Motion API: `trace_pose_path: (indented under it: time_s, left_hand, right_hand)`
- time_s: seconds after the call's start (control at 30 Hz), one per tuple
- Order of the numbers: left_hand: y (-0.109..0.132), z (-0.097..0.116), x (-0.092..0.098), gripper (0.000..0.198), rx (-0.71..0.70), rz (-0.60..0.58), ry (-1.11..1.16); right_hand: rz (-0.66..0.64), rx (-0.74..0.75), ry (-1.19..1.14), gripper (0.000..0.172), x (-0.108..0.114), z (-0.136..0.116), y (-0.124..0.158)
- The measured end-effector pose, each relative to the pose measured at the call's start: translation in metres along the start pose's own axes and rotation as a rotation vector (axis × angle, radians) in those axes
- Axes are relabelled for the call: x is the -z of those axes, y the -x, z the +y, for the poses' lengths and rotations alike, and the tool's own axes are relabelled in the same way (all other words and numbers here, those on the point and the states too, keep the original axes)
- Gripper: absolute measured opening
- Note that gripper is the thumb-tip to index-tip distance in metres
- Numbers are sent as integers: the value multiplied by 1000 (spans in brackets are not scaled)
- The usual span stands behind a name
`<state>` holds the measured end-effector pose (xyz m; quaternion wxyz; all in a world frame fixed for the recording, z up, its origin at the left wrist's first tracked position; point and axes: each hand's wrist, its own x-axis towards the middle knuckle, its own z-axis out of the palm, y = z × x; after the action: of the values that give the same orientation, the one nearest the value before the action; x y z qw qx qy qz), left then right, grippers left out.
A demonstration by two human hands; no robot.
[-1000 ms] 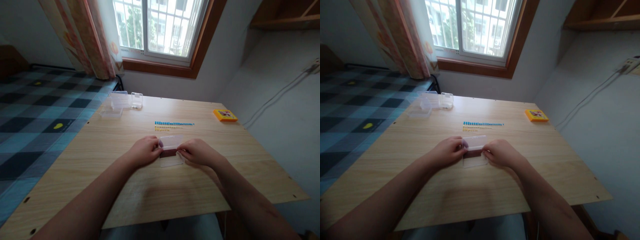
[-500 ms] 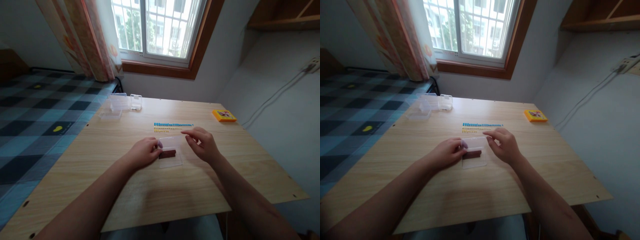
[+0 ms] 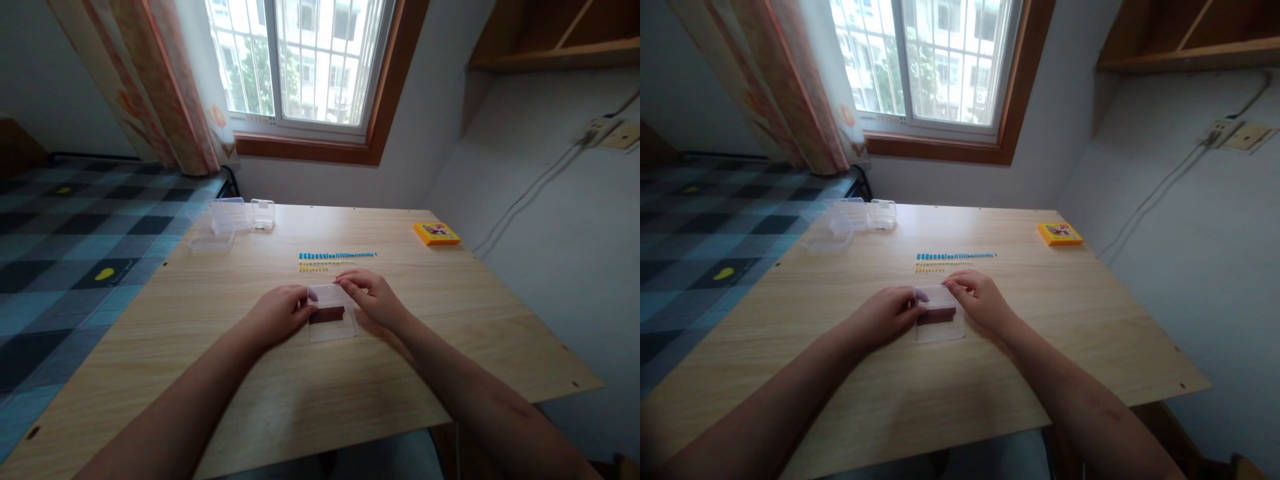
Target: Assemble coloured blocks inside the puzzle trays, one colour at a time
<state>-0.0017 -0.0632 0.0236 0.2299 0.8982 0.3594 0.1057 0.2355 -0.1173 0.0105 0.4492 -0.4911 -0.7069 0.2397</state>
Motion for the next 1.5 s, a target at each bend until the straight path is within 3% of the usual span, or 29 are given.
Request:
trace_pose_path:
  time_s: [0.23, 0.4, 0.47, 0.7, 0.9, 1.1, 1.5]
  left_hand:
    - [8, 8, 11, 27, -46, -32, -67]
    - [21, 9, 31, 68, -88, -197, -4]
    - [25, 7, 37, 76, -77, -243, 29]
    - [23, 12, 31, 69, -81, -257, 45]
    - [18, 17, 20, 56, -107, -178, 17]
    - [15, 11, 11, 56, -95, -128, 19]
    - [10, 5, 7, 59, -67, -101, 120]
  right_hand:
    - [-166, -1, -34, 22, 14, -12, 3]
    - [-306, -6, 1, 18, 21, -22, 6]
    - [-345, 15, 15, 16, 21, -26, 7]
    - [-492, 63, 53, 18, 17, -25, 9]
    - [-481, 121, 84, 29, 4, -9, 14]
    - [-401, -41, 74, 57, -4, 1, 21]
    - [-350, -76, -1, 65, -11, 1, 19]
